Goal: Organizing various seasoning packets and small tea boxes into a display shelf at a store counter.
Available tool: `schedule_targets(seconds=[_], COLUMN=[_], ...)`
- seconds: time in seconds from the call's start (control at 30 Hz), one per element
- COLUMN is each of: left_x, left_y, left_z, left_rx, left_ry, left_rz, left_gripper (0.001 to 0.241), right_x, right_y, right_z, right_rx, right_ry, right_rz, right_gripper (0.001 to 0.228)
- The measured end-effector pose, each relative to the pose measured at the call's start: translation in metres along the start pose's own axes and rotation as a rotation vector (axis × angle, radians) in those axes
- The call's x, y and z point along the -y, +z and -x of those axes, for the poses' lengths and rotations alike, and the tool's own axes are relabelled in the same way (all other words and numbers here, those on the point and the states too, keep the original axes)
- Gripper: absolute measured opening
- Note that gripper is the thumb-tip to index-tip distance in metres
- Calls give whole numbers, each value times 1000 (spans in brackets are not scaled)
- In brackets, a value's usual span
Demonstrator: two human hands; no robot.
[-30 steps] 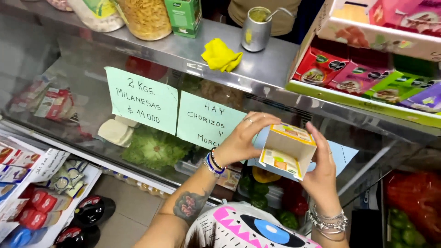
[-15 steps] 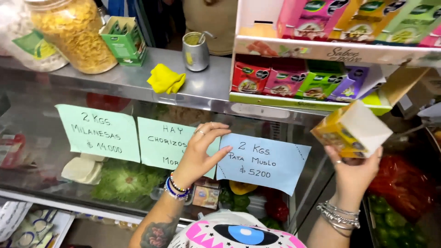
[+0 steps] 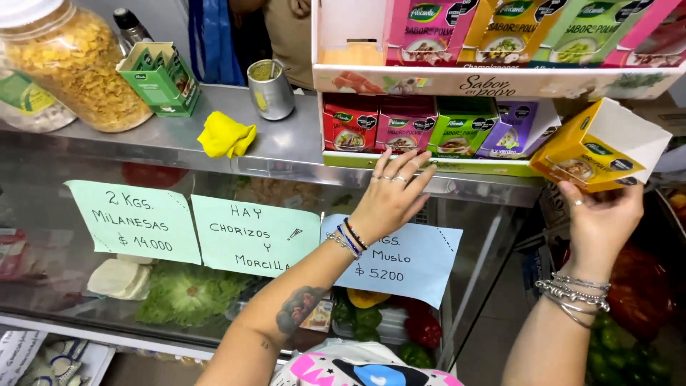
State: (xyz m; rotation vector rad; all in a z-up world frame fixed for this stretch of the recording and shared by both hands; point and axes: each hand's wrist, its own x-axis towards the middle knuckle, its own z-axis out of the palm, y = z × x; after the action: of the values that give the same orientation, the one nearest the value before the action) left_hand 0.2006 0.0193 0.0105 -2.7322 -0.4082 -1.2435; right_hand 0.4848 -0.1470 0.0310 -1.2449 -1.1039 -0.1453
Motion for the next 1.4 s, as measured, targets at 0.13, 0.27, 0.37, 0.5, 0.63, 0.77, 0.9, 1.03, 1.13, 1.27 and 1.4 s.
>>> schedule_targets(seconds=[0.13, 0.27, 0.37, 0.5, 0.63, 0.77, 0.9, 1.03, 1.13, 1.27, 1.4], left_x=[-4, -3, -1, 1, -1, 0, 0, 1, 2, 4, 4], left_y=[7, 14, 17, 24, 20, 18, 19, 19, 19, 18, 20], left_z=[-1, -2, 1, 1, -4, -6, -6, -6, -4, -5, -4], left_rx=[-89, -162, -203, -232, -274, -284, -267, -244, -245, -247, -252], left_ry=[-58, -105, -125, -118, -129, -143, -135, -140, -129, -105, -103], left_rz=[-27, 66, 99, 135, 192, 211, 197, 199, 191, 181, 169], left_gripper=[43, 41, 37, 37, 33, 31, 32, 34, 34, 34, 34], right_x=[-1, -16, -26, -28, -39, -51, -45, -28, -21, 15, -10], right_y=[-7, -19, -21, -23, -19, -9, 2, 22, 27, 30, 20], right_z=[-1, -2, 2, 10, 6, -7, -6, -15, -17, -18, -32], right_rx=[58, 118, 168, 113, -16, -81, -207, -201, -234, -211, -307], right_ry=[93, 65, 97, 192, 321, 93, -114, -143, -145, -190, -366], right_rz=[52, 96, 47, 36, 57, 286, 404, 271, 365, 355, 558], right_gripper=[56, 52, 45, 32, 18, 19, 48, 57, 52, 66, 36])
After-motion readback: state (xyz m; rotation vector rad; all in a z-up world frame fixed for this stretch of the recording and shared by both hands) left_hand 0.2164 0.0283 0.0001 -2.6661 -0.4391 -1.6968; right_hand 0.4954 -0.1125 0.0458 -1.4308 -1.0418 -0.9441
